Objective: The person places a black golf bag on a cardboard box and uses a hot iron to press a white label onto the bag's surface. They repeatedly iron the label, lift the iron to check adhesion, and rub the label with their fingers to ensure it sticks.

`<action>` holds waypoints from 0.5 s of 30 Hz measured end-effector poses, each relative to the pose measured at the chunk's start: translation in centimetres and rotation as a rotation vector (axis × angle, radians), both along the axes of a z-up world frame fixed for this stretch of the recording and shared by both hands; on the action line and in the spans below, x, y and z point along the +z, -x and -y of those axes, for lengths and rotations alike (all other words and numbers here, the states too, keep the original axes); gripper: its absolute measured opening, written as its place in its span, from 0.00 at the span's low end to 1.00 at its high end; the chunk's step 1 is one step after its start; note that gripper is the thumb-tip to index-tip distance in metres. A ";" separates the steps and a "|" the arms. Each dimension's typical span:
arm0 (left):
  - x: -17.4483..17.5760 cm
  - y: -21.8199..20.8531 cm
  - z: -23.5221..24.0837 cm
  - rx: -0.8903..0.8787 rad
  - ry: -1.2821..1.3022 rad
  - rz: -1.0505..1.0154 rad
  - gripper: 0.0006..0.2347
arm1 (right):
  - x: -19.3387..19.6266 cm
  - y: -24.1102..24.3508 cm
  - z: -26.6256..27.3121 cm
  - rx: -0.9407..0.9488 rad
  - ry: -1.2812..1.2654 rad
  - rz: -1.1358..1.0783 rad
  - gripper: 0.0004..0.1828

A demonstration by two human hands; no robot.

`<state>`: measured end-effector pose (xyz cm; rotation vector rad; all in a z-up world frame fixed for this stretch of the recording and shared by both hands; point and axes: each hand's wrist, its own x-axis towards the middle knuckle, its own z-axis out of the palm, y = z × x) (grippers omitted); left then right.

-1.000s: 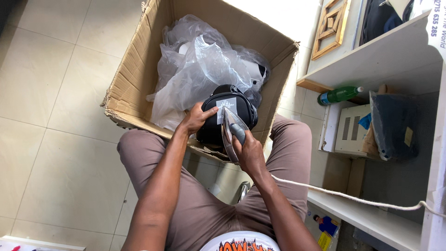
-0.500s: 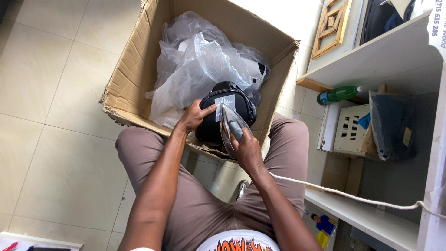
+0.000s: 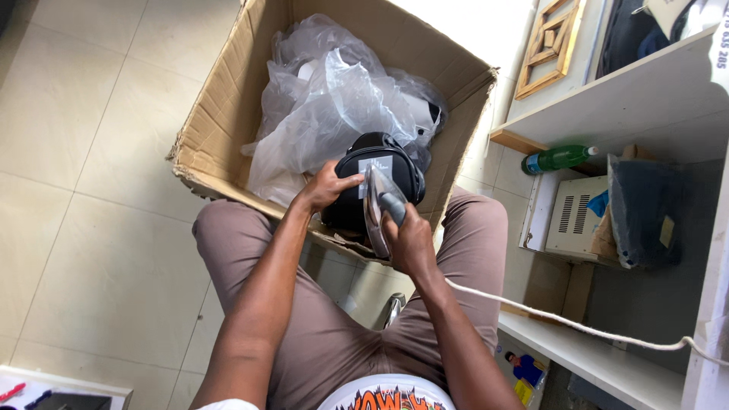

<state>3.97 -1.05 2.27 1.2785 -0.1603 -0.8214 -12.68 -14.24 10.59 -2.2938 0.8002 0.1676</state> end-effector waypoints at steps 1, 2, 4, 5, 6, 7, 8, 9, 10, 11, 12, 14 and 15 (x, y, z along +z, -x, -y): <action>-0.1 0.0 0.2 -0.014 0.009 -0.008 0.06 | -0.1 -0.3 0.3 -0.002 0.007 0.007 0.19; -0.6 0.3 0.3 -0.011 0.009 -0.009 0.06 | 0.1 -0.5 0.3 0.001 0.007 0.005 0.19; -1.3 0.5 0.6 0.011 0.044 -0.069 0.07 | 0.7 -1.1 0.4 0.020 0.014 0.034 0.18; -1.5 0.7 0.7 0.014 0.046 -0.068 0.07 | 0.5 -1.2 0.5 0.023 0.016 0.034 0.18; -1.6 1.0 0.9 0.043 0.090 -0.128 0.08 | 0.2 -1.3 0.6 0.022 0.017 0.043 0.18; -1.7 1.2 1.0 0.071 0.134 -0.189 0.09 | -0.1 -1.3 0.7 0.021 0.017 0.050 0.19; -2.8 1.3 1.1 0.074 0.137 -0.190 0.09 | 0.3 -1.3 0.5 0.024 0.019 0.049 0.19; -3.9 1.3 1.2 0.067 0.230 -0.298 0.13 | 0.7 -1.3 0.3 0.015 0.006 0.057 0.19; -5.0 1.3 1.3 0.060 0.324 -0.406 0.18 | 1.1 -1.3 0.1 0.005 -0.008 0.065 0.19; -5.0 1.3 1.4 0.062 0.326 -0.408 0.18 | 0.9 -1.2 0.2 0.007 -0.006 0.062 0.19; -5.1 1.4 1.6 0.060 0.408 -0.460 0.18 | 0.7 -1.1 0.3 0.006 -0.003 0.060 0.19; -6.2 1.3 2.0 0.053 0.490 -0.511 0.19 | 0.1 -0.8 0.4 0.000 0.002 0.060 0.18; -7.3 1.2 2.2 0.028 0.539 -0.522 0.21 | -0.2 -0.7 0.5 0.007 0.009 0.056 0.18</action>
